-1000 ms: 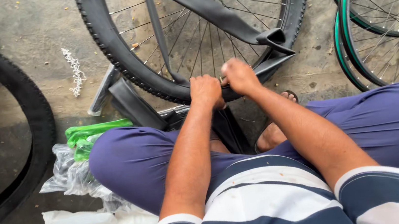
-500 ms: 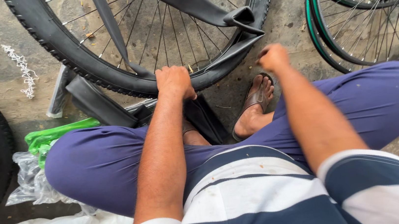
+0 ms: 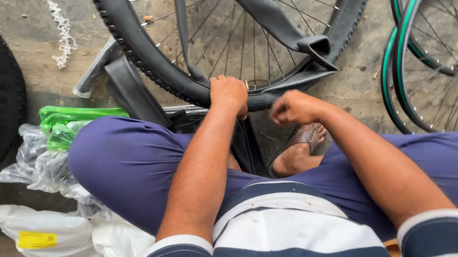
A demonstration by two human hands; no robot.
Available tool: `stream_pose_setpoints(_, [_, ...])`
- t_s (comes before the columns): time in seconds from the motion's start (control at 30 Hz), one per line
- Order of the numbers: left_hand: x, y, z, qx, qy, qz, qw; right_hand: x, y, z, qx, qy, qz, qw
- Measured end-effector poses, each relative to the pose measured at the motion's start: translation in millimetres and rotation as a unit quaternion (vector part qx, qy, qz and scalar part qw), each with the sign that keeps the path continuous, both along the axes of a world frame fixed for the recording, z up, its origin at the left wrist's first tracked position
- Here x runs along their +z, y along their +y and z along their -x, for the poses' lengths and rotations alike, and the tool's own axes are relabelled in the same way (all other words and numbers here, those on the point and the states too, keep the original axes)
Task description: The person unpacks a new inner tube and tire, then installs the tire onto a bicycle rim. They insert the inner tube into the tire and seat the tire bead onto the rim by hand.
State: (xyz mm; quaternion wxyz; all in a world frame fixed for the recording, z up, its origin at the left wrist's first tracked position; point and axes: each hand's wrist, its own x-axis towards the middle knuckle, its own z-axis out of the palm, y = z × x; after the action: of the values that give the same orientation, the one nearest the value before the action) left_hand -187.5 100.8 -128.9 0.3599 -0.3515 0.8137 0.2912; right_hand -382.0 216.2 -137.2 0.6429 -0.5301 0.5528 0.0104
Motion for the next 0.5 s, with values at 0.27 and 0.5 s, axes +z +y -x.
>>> stream_pose_setpoints(0.27, [-1.7, 0.8, -7.8, -0.014, 0.019, 0.005, 1.000, -11.5, -86.1, -33.7, -0.133, 0.110, 0.153, 0.973])
stream_pose_setpoints(0.5, [-7.2, -0.9, -12.5, -0.018, 0.030, 0.012, 0.999, -32.3, -100.5, -46.6, -0.029, 0.102, 0.064, 0.992])
